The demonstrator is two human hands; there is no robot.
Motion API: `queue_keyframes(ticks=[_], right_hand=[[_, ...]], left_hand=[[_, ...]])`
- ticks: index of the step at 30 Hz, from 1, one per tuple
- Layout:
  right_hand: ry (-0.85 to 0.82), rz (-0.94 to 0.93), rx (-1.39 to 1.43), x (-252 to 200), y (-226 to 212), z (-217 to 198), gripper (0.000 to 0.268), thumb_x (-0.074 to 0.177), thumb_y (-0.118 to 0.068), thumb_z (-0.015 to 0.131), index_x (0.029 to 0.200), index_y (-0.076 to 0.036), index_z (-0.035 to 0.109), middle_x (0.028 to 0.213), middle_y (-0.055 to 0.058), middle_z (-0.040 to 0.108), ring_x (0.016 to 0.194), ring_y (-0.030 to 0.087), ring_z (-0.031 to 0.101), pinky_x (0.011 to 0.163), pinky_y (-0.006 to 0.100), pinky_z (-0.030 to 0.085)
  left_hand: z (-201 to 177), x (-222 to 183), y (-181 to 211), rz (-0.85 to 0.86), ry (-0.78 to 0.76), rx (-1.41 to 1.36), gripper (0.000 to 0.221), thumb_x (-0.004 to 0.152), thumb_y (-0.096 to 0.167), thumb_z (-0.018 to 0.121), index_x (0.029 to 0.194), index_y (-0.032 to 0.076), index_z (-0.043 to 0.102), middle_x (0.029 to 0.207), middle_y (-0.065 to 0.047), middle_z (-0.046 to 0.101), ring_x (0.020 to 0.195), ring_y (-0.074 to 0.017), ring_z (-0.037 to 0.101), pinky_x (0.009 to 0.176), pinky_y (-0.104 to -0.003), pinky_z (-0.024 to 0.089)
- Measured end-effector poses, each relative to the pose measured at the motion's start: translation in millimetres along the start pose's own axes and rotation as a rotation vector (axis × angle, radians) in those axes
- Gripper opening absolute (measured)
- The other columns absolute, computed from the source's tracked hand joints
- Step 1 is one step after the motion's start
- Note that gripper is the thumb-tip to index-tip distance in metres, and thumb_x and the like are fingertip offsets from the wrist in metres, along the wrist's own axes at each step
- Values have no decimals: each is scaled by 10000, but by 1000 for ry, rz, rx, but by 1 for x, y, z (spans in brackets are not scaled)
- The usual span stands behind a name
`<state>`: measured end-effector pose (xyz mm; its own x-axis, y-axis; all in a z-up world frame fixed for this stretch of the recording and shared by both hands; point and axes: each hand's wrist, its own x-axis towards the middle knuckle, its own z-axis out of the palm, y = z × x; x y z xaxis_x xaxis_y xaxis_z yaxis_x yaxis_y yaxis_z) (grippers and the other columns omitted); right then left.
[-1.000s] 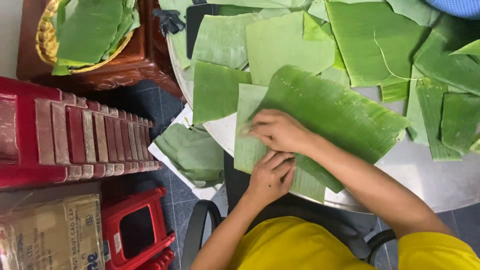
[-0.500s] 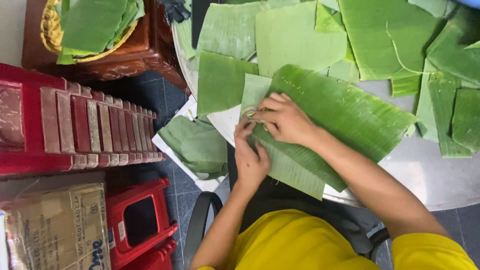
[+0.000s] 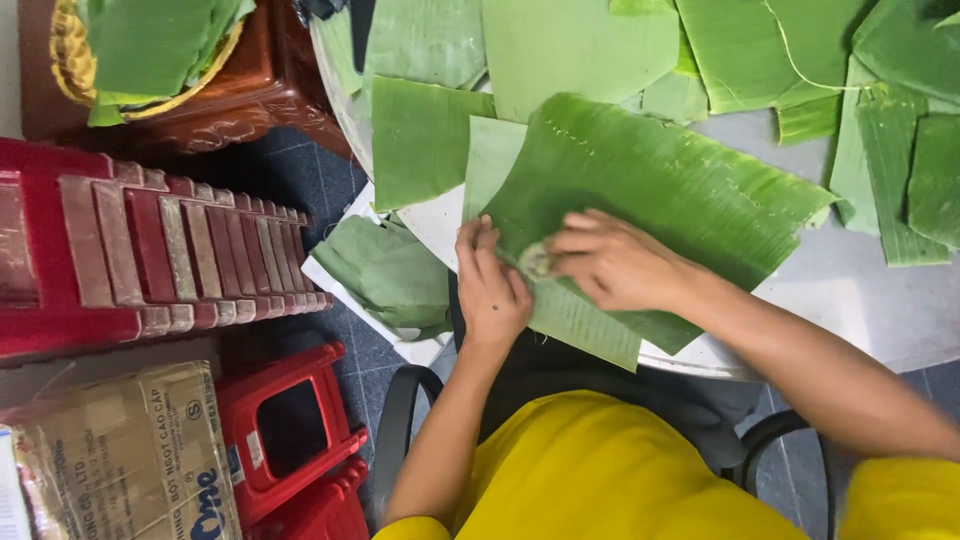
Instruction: Wiping banana leaves with a cloth to clean them before use in food packaging.
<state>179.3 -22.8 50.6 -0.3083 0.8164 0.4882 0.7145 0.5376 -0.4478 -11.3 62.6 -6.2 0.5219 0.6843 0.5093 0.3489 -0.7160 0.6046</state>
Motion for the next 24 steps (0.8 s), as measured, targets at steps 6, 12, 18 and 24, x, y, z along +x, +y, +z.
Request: queue_keyframes(ticks=[6,12,18,24], right_hand=[[-47,169,-27,-83,-50,-46,234,836,18,561,905,-122,734,992,47,668,802,253,552,664,380,473],[5,369,-2,-143,-85,-66,181,915,17,549,956,-66,705,1072,129,680,879,305,622,806,444,522],[363,548,-368,-135,-33,-19,355,852,-56,684,1181,-156,773,1138,96,681,959,331,665,829,440,552],[206,644,-789,-214,113,-29,122,704,-243,805,755,-288,705,896,3,605,876,285,576,811,462,459]], left_hand=[[1,3,3,32,22,54,417,840,-60,489,1252,-7,534,1387,-224,469,1246,-431,621,1152,-545,433],[-15,11,32,15,-65,-7,237,1036,19,434,1225,-55,556,1400,-264,430,1332,-457,562,1053,-501,548],[10,-17,87,402,-219,-66,297,811,109,687,1103,78,728,1194,-192,652,1246,-449,623,1145,-599,429],[8,-21,81,329,-330,-62,368,850,198,742,1191,63,708,1175,-167,623,1238,-414,604,1168,-608,377]])
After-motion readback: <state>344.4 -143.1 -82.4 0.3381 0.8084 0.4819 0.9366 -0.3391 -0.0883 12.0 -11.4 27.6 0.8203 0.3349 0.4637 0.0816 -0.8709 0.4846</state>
